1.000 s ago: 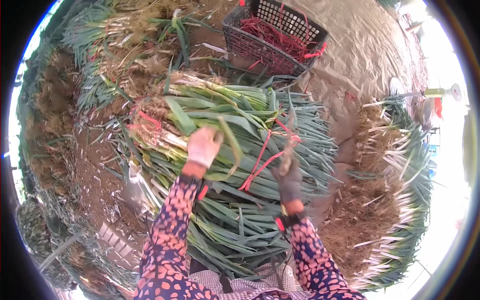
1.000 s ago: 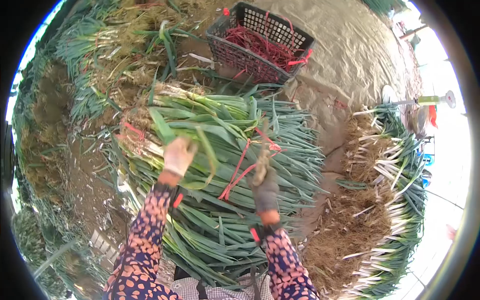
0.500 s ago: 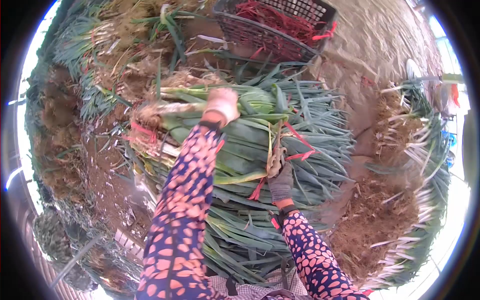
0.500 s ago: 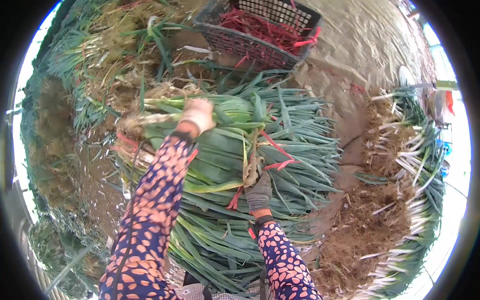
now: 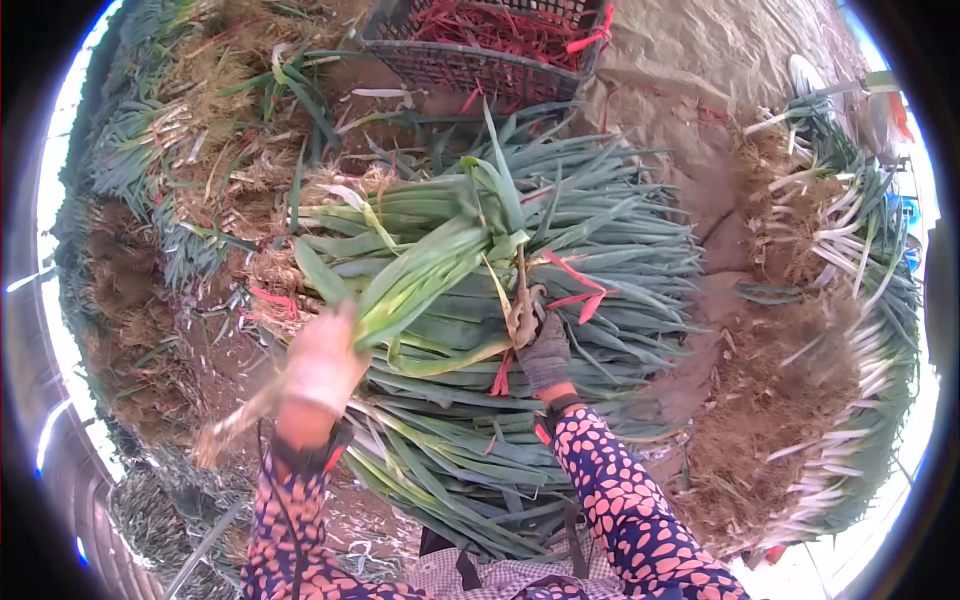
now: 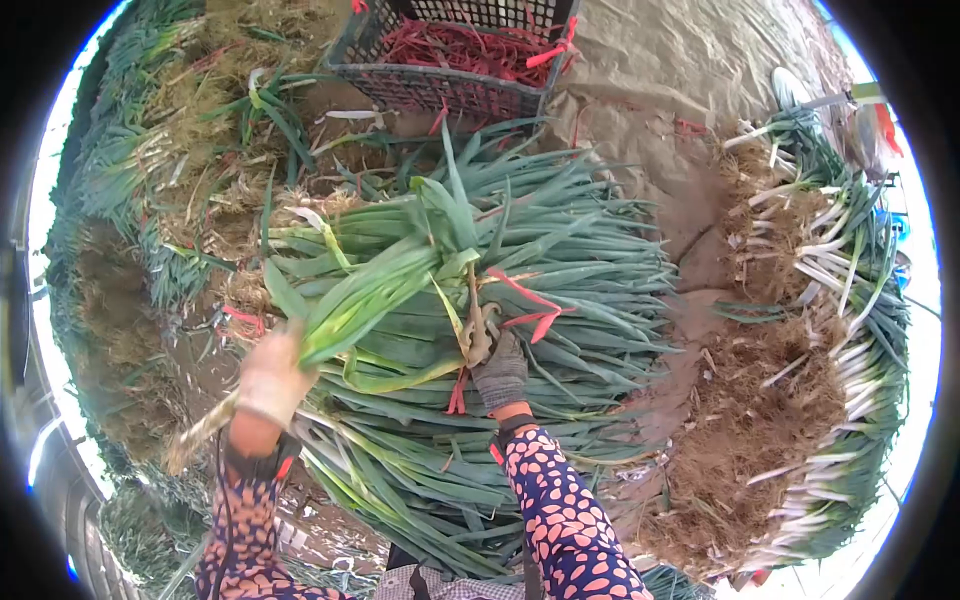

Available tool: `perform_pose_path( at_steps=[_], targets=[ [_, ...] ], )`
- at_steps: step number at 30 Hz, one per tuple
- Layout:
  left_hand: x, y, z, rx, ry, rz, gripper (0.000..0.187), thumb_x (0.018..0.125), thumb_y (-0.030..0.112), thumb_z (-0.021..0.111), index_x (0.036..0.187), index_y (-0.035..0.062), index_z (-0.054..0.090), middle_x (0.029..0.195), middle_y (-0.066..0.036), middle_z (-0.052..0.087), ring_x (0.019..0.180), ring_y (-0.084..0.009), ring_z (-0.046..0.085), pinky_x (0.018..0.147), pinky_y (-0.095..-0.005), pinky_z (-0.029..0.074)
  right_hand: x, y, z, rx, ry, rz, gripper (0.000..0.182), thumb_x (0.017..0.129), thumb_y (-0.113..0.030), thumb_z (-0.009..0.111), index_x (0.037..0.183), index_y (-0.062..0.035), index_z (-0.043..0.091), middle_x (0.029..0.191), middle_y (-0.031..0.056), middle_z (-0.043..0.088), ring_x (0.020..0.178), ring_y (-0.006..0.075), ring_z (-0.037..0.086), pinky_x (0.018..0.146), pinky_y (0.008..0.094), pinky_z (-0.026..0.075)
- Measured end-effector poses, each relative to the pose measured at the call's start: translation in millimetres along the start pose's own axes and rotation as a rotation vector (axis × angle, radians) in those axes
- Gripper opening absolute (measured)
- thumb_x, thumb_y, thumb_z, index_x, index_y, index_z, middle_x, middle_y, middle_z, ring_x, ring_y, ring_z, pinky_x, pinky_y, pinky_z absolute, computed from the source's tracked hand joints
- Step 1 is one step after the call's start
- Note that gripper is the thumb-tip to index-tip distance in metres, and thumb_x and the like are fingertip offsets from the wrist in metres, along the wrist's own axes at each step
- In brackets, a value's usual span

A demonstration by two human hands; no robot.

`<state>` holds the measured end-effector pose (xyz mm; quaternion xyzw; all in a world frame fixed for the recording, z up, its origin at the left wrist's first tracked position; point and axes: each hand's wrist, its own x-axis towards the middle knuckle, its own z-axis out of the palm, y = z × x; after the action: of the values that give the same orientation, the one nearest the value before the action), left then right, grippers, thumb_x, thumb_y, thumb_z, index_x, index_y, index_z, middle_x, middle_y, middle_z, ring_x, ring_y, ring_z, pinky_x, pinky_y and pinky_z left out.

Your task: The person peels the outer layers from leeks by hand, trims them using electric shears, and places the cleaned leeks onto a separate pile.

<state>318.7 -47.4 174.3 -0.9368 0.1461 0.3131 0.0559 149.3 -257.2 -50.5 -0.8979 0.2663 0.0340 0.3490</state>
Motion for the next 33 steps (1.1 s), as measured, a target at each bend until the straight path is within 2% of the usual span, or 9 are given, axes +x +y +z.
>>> perform_pose_path(
  at_steps=[1,8,10,17,20,22,24,30,33],
  targets=[
    [-23,-10,-8,0.008,0.020,-0.010,0.040,0.065,0.018,0.068,0.099,0.0067,0.052,0.087,-0.015,0.059,0.082,-0.0338,0.059,0.069,-0.0432,0.047,-1,27,26,0.064,-0.130,0.068,0.070,0.063,-0.036,0.073,0.115,-0.0027,0.041,0.105,0.0214,0.054,0.098,0.0387,0.053,0.081,0.0466,0.044],
    [-214,-67,-109,0.167,0.260,-0.124,0.043,0.057,0.019,0.071,0.095,0.0046,0.056,0.076,-0.014,0.058,0.072,-0.0332,0.058,0.060,-0.0428,0.044,6,27,25,0.079,-0.176,0.183,0.058,0.067,-0.032,0.069,0.111,-0.0028,0.044,0.104,0.0227,0.057,0.096,0.0396,0.055,0.081,0.0445,0.045],
    [-251,-70,-132,0.144,0.107,-0.132,0.043,0.054,0.022,0.072,0.091,0.0048,0.057,0.073,-0.012,0.057,0.070,-0.0316,0.057,0.059,-0.0421,0.042,10,17,13,0.044,-0.222,0.228,0.055,0.069,-0.030,0.069,0.110,-0.0028,0.045,0.103,0.0223,0.057,0.093,0.0388,0.057,0.079,0.0438,0.046],
    [-227,-61,-3,0.060,0.111,0.371,0.035,0.060,0.023,0.067,0.091,0.0109,0.056,0.084,-0.007,0.057,0.080,-0.0256,0.054,0.076,-0.0396,0.040,-7,-11,-123,0.568,-0.558,0.062,0.068,0.067,-0.020,0.072,0.125,-0.0062,0.039,0.102,0.0097,0.058,0.096,0.0252,0.056,0.084,0.0378,0.045],
    [-184,-49,112,-0.237,0.005,0.083,0.041,0.063,0.020,0.064,0.102,0.0087,0.053,0.095,-0.013,0.056,0.090,-0.0290,0.053,0.082,-0.0392,0.040,-51,-14,-177,0.238,-0.582,0.081,0.055,0.071,-0.017,0.071,0.118,-0.0069,0.044,0.090,0.0050,0.056,0.086,0.0161,0.053,0.080,0.0344,0.045],
    [-157,-34,185,-0.468,-0.095,-0.189,0.046,0.066,0.019,0.062,0.109,0.0073,0.051,0.103,-0.016,0.055,0.097,-0.0312,0.052,0.086,-0.0389,0.040,-101,11,-206,0.410,-0.578,0.260,0.046,0.069,-0.017,0.073,0.106,-0.0030,0.049,0.084,0.0059,0.053,0.074,0.0171,0.052,0.068,0.0335,0.047],
    [-148,-19,239,-0.689,-0.115,-0.423,0.051,0.068,0.018,0.061,0.116,0.0059,0.049,0.110,-0.020,0.054,0.104,-0.0335,0.051,0.089,-0.0386,0.041,-132,14,-214,0.181,-0.638,0.089,0.052,0.072,-0.028,0.073,0.111,-0.0063,0.047,0.081,0.0077,0.055,0.066,0.0227,0.054,0.060,0.0359,0.046],
    [-151,7,310,-1.409,0.334,-0.606,0.054,0.070,0.020,0.062,0.121,0.0066,0.051,0.108,-0.019,0.059,0.101,-0.0322,0.056,0.088,-0.0352,0.043,-182,-56,-186,-0.177,-0.921,-0.039,0.057,0.068,-0.035,0.073,0.109,-0.0042,0.047,0.090,0.0154,0.059,0.080,0.0323,0.059,0.073,0.0404,0.047],
    [-157,23,235,-0.849,0.479,-0.743,0.044,0.068,0.023,0.065,0.109,0.0105,0.056,0.096,-0.016,0.060,0.091,-0.0310,0.057,0.080,-0.0390,0.045,-183,-102,-167,-0.157,-1.075,0.086,0.059,0.068,-0.038,0.072,0.109,-0.0043,0.047,0.097,0.0192,0.060,0.089,0.0353,0.059,0.078,0.0409,0.046]
  ],
)
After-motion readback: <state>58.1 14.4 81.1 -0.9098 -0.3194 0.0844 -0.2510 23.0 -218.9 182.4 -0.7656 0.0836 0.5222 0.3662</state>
